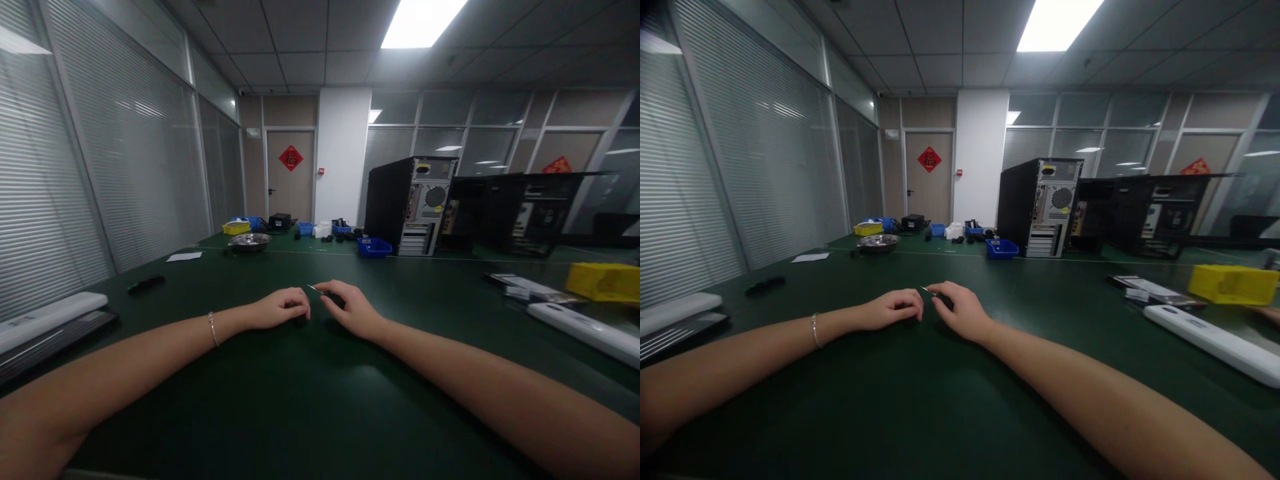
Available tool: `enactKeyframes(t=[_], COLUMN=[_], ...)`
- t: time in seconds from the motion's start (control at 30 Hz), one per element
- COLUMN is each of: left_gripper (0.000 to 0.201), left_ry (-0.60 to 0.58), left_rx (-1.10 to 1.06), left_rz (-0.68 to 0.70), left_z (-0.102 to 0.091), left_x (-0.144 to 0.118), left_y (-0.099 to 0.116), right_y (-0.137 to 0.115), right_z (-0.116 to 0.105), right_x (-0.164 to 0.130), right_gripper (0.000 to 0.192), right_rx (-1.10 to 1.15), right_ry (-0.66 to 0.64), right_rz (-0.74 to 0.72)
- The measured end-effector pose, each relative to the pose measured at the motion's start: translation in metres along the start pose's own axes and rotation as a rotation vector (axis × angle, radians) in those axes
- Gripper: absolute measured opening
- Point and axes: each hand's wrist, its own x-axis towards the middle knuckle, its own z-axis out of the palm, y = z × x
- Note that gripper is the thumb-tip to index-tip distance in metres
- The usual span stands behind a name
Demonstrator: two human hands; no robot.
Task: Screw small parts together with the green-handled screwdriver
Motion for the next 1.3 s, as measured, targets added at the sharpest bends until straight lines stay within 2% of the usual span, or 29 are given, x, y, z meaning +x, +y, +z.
enactKeyframes(t=[0.23, 0.33, 0.47, 0.6, 0.73, 0.87, 1.0, 1.1, 1.3], left_gripper=[0.030, 0.036, 0.049, 0.049, 0.049, 0.046, 0.044, 0.045, 0.044], left_ry=[0.079, 0.021, -0.091, -0.115, -0.113, -0.047, 0.073, 0.116, 0.177], left_rx=[0.104, 0.163, 0.233, 0.209, 0.143, 0.052, -0.168, -0.351, -0.553], left_rz=[-0.015, -0.114, -0.222, -0.237, -0.217, -0.187, -0.195, -0.202, -0.145], left_z=[0.000, -0.005, -0.009, -0.009, -0.010, -0.010, -0.004, 0.001, 0.006], left_x=[-0.002, -0.004, -0.002, 0.002, 0.001, -0.001, 0.001, 0.002, 0.002], left_y=[0.007, 0.010, 0.016, 0.016, 0.007, -0.001, -0.003, -0.001, 0.005], right_y=[0.000, 0.002, 0.003, -0.002, -0.004, 0.001, 0.006, 0.004, -0.006], right_z=[0.001, 0.003, -0.001, -0.013, -0.015, -0.008, -0.001, 0.003, 0.011], right_x=[0.002, 0.004, 0.005, 0.007, 0.012, 0.009, 0.006, 0.007, 0.011], right_gripper=[0.028, 0.029, 0.036, 0.041, 0.035, 0.031, 0.027, 0.027, 0.026], right_rx=[-0.002, -0.009, 0.002, 0.025, 0.034, 0.056, 0.111, 0.143, 0.185], right_ry=[-0.010, -0.045, -0.245, -0.469, -0.543, -0.458, -0.205, -0.078, -0.021], right_rz=[0.021, 0.053, 0.098, 0.109, 0.107, 0.110, 0.137, 0.159, 0.113])
